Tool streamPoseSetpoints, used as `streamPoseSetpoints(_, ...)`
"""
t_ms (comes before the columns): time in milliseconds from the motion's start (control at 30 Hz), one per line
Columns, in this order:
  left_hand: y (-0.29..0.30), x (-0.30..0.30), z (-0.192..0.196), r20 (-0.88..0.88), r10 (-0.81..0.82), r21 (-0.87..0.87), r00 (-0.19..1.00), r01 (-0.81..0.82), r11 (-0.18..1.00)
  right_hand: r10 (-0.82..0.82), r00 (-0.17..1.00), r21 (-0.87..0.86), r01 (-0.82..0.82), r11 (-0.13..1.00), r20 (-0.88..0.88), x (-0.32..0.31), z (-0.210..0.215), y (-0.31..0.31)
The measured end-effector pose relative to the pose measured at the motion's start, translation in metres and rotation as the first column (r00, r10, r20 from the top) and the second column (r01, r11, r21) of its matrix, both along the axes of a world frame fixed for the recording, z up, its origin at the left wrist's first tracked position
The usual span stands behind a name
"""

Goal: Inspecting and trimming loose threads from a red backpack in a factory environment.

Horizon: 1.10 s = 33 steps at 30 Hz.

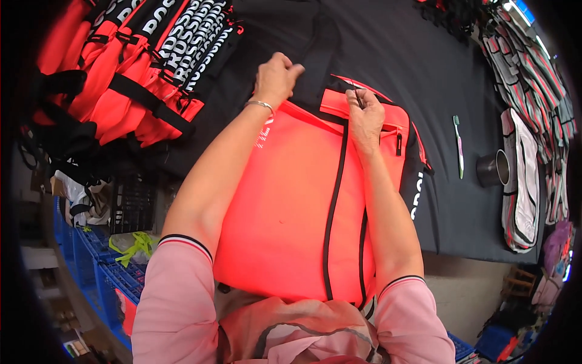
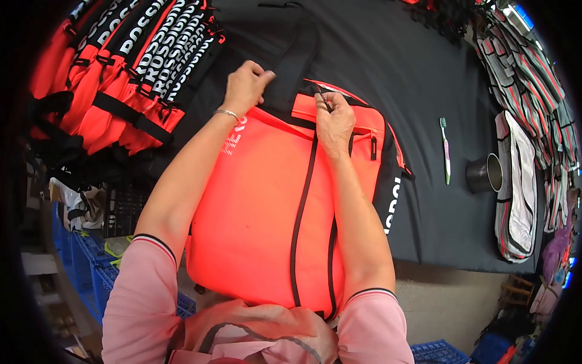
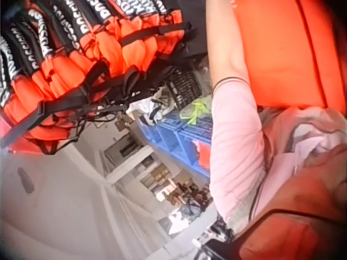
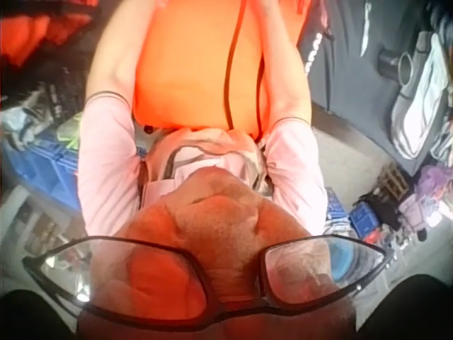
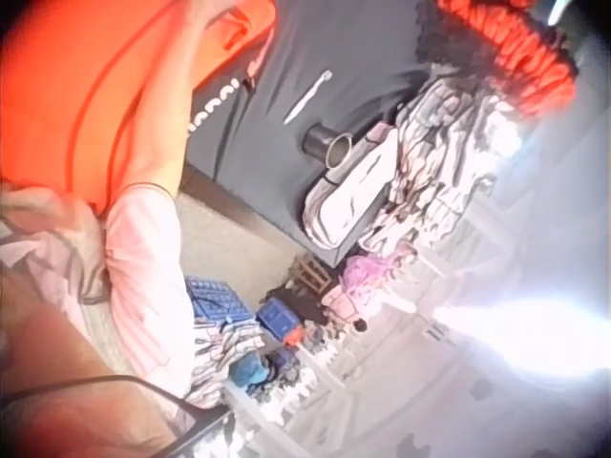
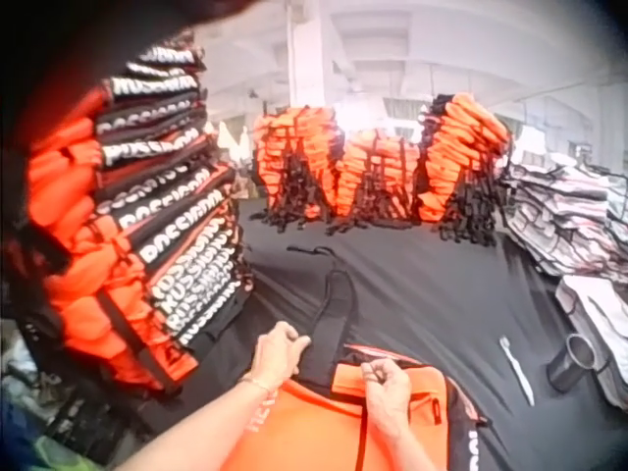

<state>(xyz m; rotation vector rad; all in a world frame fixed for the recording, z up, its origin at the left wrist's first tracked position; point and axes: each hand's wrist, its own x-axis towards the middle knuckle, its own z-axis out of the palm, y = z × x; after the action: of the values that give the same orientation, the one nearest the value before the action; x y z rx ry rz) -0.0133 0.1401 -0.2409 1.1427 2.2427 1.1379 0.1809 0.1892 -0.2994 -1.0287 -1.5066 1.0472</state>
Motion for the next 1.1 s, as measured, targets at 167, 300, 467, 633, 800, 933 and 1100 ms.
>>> streamPoseSetpoints(167, 0.008, -0.025, -0.002, -0.379, -0.147, -0.084, 0.914, 0.125, 0.989, 0.020, 0.998, -0.004, -0.021, 1.000, -0.068, -0.002, 0.001, 0.003)
streamPoseSetpoints(300, 0.016, -0.030, 0.025, -0.118, -0.187, -0.280, 0.975, 0.148, 0.949, 0.028, 0.997, -0.035, -0.030, 0.999, -0.067, 0.003, 0.000, 0.007)
streamPoseSetpoints(467, 0.034, -0.015, 0.029, -0.456, -0.262, -0.474, 0.850, 0.016, 0.880, 0.069, 0.993, -0.057, -0.075, 0.996, -0.098, 0.003, 0.007, 0.007)
streamPoseSetpoints(633, 0.034, -0.014, 0.003, -0.197, -0.158, -0.241, 0.968, 0.108, 0.964, 0.112, 0.982, -0.027, -0.117, 0.993, -0.155, 0.004, 0.006, 0.007)
streamPoseSetpoints(800, -0.015, -0.003, 0.006, 0.364, -0.155, 0.136, 0.918, 0.112, 0.984, 0.137, 0.933, -0.066, -0.168, 0.984, -0.333, 0.011, 0.006, 0.008)
streamPoseSetpoints(933, -0.058, 0.007, -0.013, 0.108, -0.305, 0.422, 0.946, 0.234, 0.876, 0.078, 0.901, -0.259, -0.204, 0.944, -0.426, 0.016, 0.011, 0.009)
streamPoseSetpoints(1100, -0.062, 0.013, -0.043, 0.233, -0.333, 0.496, 0.914, 0.182, 0.849, 0.142, 0.827, -0.253, -0.322, 0.912, -0.544, 0.007, 0.043, 0.011)
